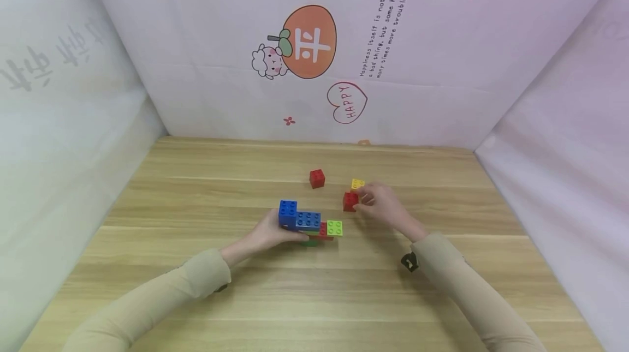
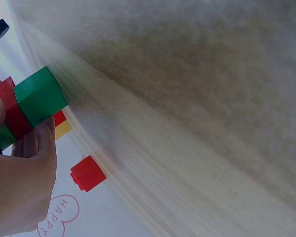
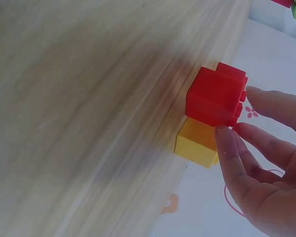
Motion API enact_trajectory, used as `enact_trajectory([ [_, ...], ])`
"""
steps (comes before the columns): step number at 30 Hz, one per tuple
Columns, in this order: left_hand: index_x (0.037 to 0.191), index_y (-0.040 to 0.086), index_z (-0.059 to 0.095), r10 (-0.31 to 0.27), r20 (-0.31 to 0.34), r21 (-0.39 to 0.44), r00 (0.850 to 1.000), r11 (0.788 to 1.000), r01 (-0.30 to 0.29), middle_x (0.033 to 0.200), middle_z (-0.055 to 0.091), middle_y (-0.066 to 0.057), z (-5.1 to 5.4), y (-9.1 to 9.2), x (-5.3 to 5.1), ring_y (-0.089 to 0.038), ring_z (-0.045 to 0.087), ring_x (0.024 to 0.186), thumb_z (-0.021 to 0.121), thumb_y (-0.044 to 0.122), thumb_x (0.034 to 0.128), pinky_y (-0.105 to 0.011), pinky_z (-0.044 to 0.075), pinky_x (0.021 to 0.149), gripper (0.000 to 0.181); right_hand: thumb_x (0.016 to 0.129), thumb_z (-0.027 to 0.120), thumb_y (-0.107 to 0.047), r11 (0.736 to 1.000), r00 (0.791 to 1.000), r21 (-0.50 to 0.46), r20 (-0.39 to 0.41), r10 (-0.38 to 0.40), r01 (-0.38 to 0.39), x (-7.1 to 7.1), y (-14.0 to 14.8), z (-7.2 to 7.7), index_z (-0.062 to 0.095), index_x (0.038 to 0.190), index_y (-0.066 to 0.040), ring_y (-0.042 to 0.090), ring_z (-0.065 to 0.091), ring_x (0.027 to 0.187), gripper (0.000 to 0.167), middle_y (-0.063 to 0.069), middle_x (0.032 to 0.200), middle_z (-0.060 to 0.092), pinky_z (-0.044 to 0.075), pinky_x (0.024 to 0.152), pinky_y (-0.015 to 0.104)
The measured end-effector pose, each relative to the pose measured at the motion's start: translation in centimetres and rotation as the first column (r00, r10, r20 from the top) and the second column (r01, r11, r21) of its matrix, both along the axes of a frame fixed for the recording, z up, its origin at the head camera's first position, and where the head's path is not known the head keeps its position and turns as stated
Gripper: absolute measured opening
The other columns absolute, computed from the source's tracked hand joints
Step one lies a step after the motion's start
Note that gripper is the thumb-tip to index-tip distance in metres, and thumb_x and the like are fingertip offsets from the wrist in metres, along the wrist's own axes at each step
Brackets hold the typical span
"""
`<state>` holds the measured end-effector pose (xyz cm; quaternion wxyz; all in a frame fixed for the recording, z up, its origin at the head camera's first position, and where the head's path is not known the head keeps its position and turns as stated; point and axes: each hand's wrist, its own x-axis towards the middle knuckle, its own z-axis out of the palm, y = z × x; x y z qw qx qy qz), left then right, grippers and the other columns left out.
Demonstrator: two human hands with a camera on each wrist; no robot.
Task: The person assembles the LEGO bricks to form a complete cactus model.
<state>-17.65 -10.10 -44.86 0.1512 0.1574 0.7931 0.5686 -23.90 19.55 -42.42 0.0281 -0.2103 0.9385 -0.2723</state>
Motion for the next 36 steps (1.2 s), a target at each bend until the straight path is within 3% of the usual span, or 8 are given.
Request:
enact_trajectory([
  [5,0.134,0.006,0.054,-0.007,-0.005,0.007,1.0,1.0,0.007,0.13,0.067,-0.015,0.0,0.0,0.0,-0.031,0.065,0.12,0.083,0.017,0.0797,-0.047,0.051,0.106,0.063,0.082,0.078,-0.005,1.0,1.0,-0.016,0.023,-0.005,0.005,0.1,0.0,-0.2,0.069,0.104,0.003,0.031,0.069,0.092,0.026,0.02,0.103,0.067,0.062,0.08,0.037],
  [14,0.134,0.008,0.054,-0.006,-0.003,-0.002,1.0,1.0,0.006,0.129,0.068,-0.014,-0.1,0.1,0.2,-0.03,0.065,0.12,0.083,0.018,0.0795,-0.047,0.051,0.106,0.062,0.08,0.08,-0.01,1.0,0.996,-0.02,0.091,-0.018,0.019,0.3,-0.1,-0.5,0.066,0.106,-0.001,0.029,0.069,0.096,0.031,0.016,0.104,0.071,0.061,0.084,0.04],
  [26,0.134,0.007,0.055,-0.007,-0.005,0.004,1.0,1.0,0.007,0.129,0.068,-0.014,-0.2,0.1,0.0,-0.03,0.066,0.119,0.084,0.021,0.0794,-0.046,0.052,0.105,0.063,0.083,0.078,-0.009,0.999,0.998,-0.034,0.055,-0.002,0.004,0.5,0.2,-0.5,0.064,0.105,-0.001,0.029,0.069,0.096,0.026,0.015,0.102,0.073,0.061,0.084,0.04],
  [36,0.134,0.009,0.055,-0.001,0.003,0.0,1.0,1.0,0.001,0.13,0.067,-0.013,0.0,0.0,0.0,-0.029,0.065,0.12,0.084,0.022,0.0797,-0.047,0.051,0.106,0.063,0.084,0.077,-0.009,0.996,1.0,-0.083,0.016,0.019,-0.018,1.4,0.1,0.6,0.065,0.101,-0.002,0.027,0.071,0.095,0.022,0.014,0.1,0.074,0.062,0.083,0.037],
])
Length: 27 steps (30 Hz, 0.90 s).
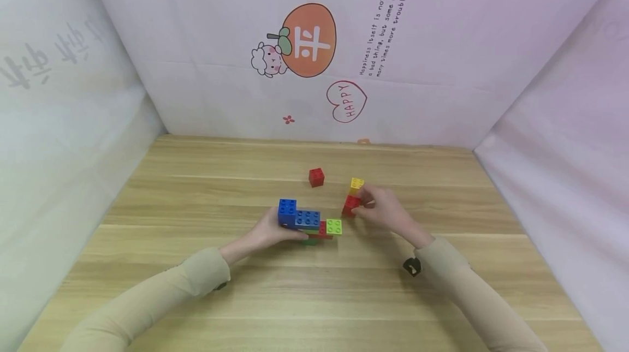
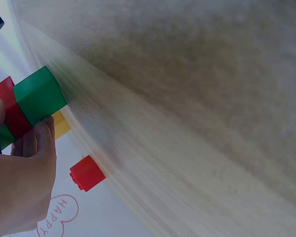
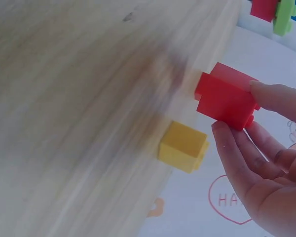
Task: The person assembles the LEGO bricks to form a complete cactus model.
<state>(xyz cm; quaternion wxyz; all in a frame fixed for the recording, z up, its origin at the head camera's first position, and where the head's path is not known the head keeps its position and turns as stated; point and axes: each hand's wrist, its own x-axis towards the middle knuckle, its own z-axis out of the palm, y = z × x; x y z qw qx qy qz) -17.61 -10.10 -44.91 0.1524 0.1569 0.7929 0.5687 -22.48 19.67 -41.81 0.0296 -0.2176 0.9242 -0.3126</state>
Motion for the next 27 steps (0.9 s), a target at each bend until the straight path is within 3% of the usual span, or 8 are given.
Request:
enact_trajectory([
  [14,0.134,0.008,0.053,-0.005,0.011,0.003,1.0,1.0,0.005,0.131,0.066,-0.015,0.0,0.0,0.0,-0.031,0.064,0.121,0.083,0.019,0.08,-0.047,0.051,0.106,0.063,0.084,0.077,-0.007,0.996,0.997,-0.066,-0.051,0.059,-0.063,2.2,-0.6,2.3,0.064,0.1,-0.006,0.021,0.072,0.092,0.021,0.01,0.1,0.074,0.063,0.08,0.034],
  [20,0.137,0.007,0.052,-0.001,0.015,-0.012,1.0,1.0,0.001,0.132,0.066,-0.014,0.0,0.0,0.0,-0.031,0.063,0.122,0.083,0.021,0.0802,-0.048,0.05,0.108,0.066,0.083,0.077,-0.006,0.993,0.991,-0.064,-0.091,0.095,-0.101,3.3,-1.0,3.5,0.065,0.101,-0.006,0.021,0.073,0.092,0.022,0.008,0.1,0.074,0.063,0.079,0.034],
  [27,0.139,0.004,0.049,-0.005,0.016,-0.004,1.0,1.0,0.005,0.134,0.064,-0.015,0.1,0.0,0.0,-0.032,0.062,0.124,0.083,0.02,0.0802,-0.049,0.049,0.109,0.07,0.084,0.077,-0.009,0.992,0.99,-0.044,-0.078,0.117,-0.121,4.4,-1.3,4.5,0.066,0.108,-0.008,0.018,0.073,0.094,0.026,0.006,0.105,0.074,0.063,0.081,0.032],
])
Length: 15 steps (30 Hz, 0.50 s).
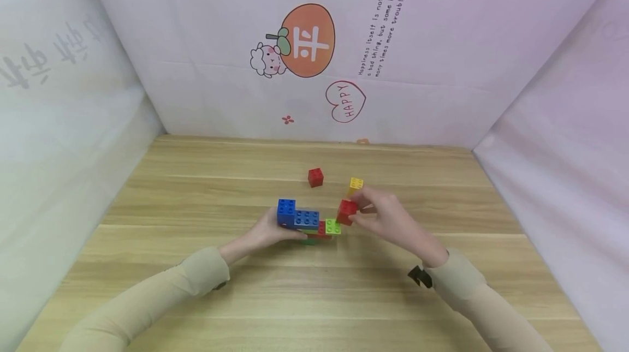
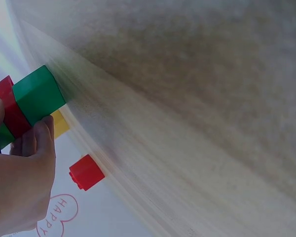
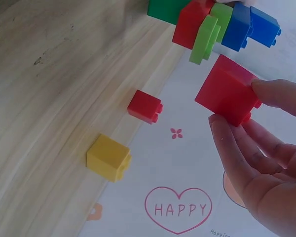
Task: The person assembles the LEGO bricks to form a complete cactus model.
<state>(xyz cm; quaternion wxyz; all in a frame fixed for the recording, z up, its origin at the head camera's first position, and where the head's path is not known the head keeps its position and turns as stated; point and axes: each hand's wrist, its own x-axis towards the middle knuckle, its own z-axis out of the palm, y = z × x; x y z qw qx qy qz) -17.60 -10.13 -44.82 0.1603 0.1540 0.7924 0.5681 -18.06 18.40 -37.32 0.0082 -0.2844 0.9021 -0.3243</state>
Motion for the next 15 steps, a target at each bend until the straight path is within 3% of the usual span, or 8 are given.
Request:
enact_trajectory([
  [15,0.14,0.003,0.048,-0.019,-0.017,0.015,1.0,1.0,0.02,0.134,0.064,-0.015,-0.03,-0.02,-0.08,-0.032,0.062,0.124,0.082,0.021,0.0815,-0.048,0.05,0.108,0.07,0.084,0.078,-0.007,0.994,0.992,0.014,-0.067,0.109,-0.108,0.76,-0.33,-0.44,0.069,0.118,-0.006,0.017,0.072,0.096,0.036,0.006,0.108,0.073,0.063,0.08,0.031],
])
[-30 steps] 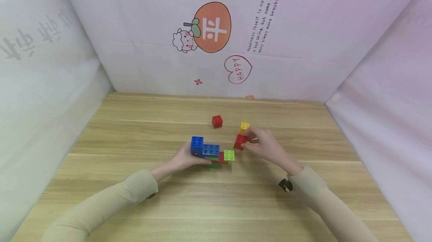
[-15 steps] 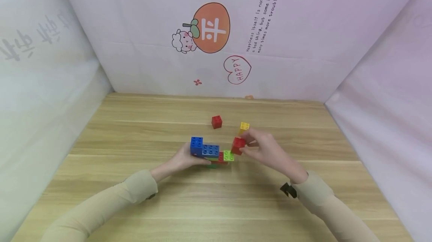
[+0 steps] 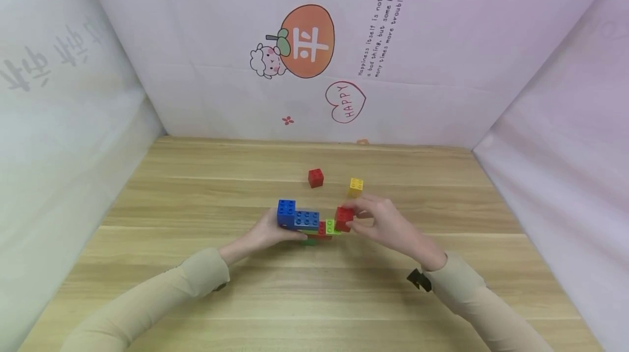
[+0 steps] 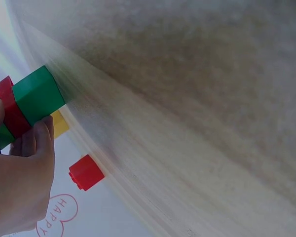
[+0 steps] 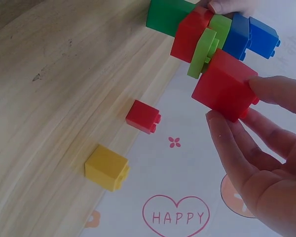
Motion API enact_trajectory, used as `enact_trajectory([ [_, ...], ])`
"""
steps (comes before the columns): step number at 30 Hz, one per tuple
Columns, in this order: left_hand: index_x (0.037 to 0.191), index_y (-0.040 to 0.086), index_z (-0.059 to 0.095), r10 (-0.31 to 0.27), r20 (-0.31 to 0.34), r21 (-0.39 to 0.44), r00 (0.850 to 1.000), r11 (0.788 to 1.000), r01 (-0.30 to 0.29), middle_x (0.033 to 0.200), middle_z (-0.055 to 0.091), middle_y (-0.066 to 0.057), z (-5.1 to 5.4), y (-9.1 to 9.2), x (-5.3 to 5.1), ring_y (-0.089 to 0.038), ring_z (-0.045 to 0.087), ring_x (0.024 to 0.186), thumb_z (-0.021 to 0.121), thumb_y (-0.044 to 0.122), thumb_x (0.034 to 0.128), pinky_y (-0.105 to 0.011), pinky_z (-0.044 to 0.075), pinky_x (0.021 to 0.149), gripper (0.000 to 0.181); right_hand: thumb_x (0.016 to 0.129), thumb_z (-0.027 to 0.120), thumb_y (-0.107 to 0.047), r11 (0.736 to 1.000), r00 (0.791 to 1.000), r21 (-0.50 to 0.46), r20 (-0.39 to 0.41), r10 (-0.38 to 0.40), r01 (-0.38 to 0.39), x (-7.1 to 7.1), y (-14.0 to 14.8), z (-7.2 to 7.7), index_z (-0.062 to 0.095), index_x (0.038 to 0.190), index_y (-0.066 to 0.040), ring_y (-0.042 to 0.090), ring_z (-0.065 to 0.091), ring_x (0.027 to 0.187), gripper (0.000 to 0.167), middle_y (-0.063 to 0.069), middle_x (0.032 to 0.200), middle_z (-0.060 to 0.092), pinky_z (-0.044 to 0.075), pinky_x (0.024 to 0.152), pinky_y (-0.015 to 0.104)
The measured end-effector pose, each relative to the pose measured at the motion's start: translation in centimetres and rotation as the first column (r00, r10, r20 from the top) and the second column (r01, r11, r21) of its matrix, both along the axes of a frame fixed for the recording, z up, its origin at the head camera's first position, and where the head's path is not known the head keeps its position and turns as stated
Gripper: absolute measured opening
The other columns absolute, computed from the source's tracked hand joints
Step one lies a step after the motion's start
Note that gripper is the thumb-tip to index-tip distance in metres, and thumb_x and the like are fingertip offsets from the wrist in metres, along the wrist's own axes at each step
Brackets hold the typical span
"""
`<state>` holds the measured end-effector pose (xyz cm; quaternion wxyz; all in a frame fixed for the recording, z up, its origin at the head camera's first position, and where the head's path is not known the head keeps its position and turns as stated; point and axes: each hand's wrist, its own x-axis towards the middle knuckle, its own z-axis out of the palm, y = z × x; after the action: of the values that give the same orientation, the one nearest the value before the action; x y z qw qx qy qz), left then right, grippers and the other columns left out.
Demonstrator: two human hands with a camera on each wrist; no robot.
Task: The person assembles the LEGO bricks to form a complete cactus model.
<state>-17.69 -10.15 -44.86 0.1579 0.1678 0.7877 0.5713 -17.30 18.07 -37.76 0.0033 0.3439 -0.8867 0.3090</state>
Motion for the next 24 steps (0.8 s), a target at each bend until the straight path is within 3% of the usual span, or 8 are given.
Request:
enact_trajectory([
  [10,0.139,0.004,0.049,0.008,-0.008,-0.006,1.0,1.0,-0.008,0.134,0.065,-0.014,-0.02,0.02,0.1,-0.031,0.062,0.124,0.082,0.021,0.0813,-0.048,0.049,0.109,0.069,0.083,0.077,-0.004,0.999,0.998,0.003,-0.04,0.049,-0.049,0.28,-0.15,0.17,0.07,0.115,-0.005,0.018,0.071,0.095,0.033,0.008,0.107,0.073,0.063,0.08,0.031],
  [24,0.137,0.006,0.051,0.016,0.001,-0.003,1.0,1.0,-0.016,0.133,0.065,-0.015,0.1,0.05,0.21,-0.032,0.063,0.123,0.083,0.019,0.0802,-0.047,0.049,0.109,0.066,0.082,0.078,-0.003,0.999,0.999,-0.014,-0.038,0.031,-0.031,0.5,-0.09,-0.29,0.07,0.113,-0.003,0.022,0.072,0.097,0.033,0.012,0.11,0.073,0.063,0.079,0.034],
])
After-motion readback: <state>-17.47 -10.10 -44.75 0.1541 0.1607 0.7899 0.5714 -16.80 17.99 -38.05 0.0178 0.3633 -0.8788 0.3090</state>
